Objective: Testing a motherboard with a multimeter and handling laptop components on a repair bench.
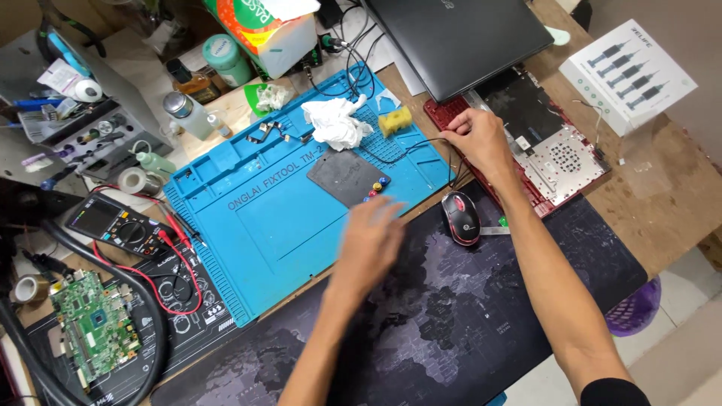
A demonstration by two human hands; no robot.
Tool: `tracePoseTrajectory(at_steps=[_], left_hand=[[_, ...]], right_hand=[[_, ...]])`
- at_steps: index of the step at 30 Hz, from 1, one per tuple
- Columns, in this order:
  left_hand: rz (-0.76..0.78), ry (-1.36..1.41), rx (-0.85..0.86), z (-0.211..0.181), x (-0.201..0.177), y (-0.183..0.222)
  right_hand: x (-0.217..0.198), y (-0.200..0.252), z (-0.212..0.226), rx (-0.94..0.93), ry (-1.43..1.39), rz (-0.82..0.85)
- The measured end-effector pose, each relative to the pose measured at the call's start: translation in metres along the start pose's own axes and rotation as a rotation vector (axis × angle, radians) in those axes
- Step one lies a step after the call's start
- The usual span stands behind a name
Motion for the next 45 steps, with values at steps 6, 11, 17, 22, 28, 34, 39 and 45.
tracePoseTrajectory(at_steps=[6,11,17,22,28,34,39,45], left_hand=[[0.206,-0.077,0.317,-0.05,0.121,-0.049],[0.184,-0.26,0.341,-0.038,0.156,-0.043],[0.286,-0.315,0.111,-0.034,0.105,-0.057],[0.274,-0.191,-0.084,-0.016,0.09,-0.074],[0.289,0.446,-0.549,-0.012,0.052,-0.092],[0.243,1.194,-0.873,-0.02,0.061,-0.094],[0.204,1.61,-0.964,-0.012,0.105,-0.096],[0.026,1.348,-0.836,-0.01,0.119,-0.081]], right_hand=[[-0.001,0.0,-0.002,-0.022,0.097,-0.005],[0.014,-0.008,-0.012,0.041,0.185,0.039],[0.014,-0.005,-0.014,0.039,0.186,0.067],[-0.007,0.021,0.001,-0.035,0.175,0.089],[-0.044,0.066,0.025,-0.095,0.154,0.168],[-0.08,0.093,0.028,-0.152,0.003,0.227],[-0.097,0.114,0.042,-0.18,-0.068,0.326],[-0.096,0.143,0.045,-0.203,0.007,0.329]])
Point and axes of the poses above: each hand's wrist, its own y-axis away from the middle knuckle, its own x-axis out of the palm, z = x × y, the point moved 5 cm from there along -y, towards the middle knuckle, and after that the axes turned 1 degree about x, right-handed, at the moved point
